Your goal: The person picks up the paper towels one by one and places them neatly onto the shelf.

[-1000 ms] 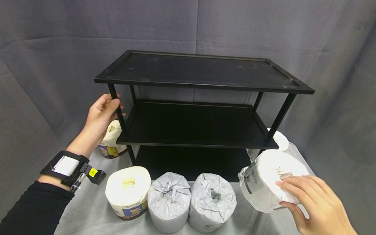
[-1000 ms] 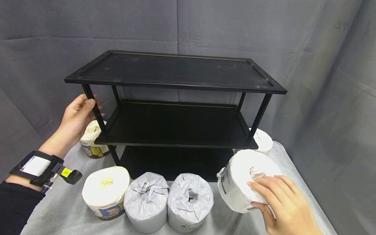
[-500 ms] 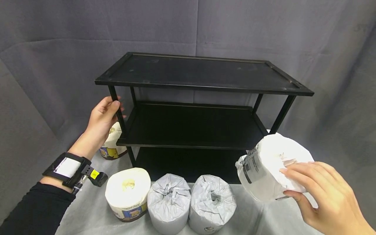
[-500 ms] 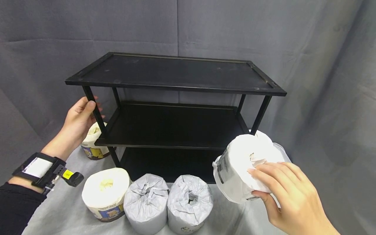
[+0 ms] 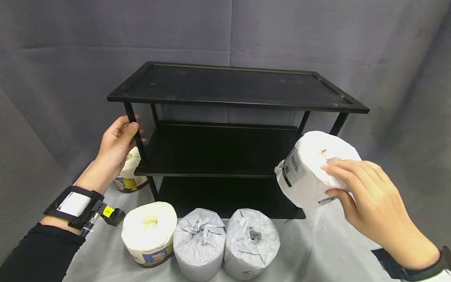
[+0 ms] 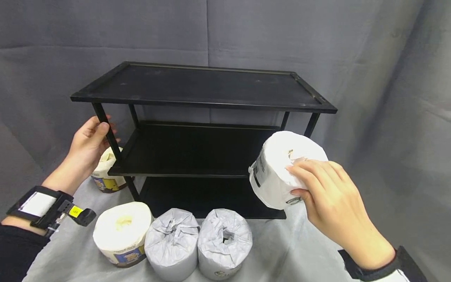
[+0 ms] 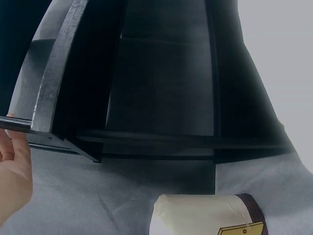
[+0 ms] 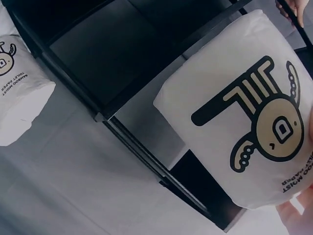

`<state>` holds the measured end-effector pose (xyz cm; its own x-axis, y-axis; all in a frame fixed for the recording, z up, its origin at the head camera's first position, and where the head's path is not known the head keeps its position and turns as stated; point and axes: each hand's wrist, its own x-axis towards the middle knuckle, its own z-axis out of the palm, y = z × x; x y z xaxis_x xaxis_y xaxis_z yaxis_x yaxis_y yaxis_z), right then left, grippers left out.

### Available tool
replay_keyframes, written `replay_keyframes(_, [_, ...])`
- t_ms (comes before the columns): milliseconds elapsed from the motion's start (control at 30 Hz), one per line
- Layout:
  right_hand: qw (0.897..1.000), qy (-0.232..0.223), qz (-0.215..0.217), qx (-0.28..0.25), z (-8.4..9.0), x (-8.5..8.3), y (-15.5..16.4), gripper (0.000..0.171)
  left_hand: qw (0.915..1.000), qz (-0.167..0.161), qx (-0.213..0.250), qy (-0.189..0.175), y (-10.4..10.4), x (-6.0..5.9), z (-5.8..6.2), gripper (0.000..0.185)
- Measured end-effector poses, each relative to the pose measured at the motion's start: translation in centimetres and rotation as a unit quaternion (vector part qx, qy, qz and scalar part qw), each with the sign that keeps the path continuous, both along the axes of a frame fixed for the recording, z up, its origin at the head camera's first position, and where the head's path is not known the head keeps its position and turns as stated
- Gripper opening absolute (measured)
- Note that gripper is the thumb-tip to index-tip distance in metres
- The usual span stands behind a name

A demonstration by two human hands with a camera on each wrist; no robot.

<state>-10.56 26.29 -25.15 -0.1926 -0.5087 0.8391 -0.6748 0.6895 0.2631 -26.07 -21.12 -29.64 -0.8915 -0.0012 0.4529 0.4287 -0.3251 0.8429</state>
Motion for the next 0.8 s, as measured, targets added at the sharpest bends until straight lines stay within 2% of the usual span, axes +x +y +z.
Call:
replay_keyframes(333, [0.998, -0.018, -0.023, 0.053, 0.2, -3.8, 1.0, 0.042, 0.9989, -0.036, 0.019, -0.021, -0.2, 0.0, -0.2, 0.013])
replay_keyframes(533, [0.997, -0.031, -0.023, 0.063, 0.4, -5.7, 1.2, 0.044, 0.9991, -0.029, 0.029, -0.014, 0.0, -0.2, -0.6, 0.012])
replay_keyframes(800, [0.996, -0.05, -0.021, 0.077, 0.6, -7.2, 0.6, 0.046, 0.9995, -0.009, 0.02, -0.021, 0.3, -0.4, -0.9, 0.011])
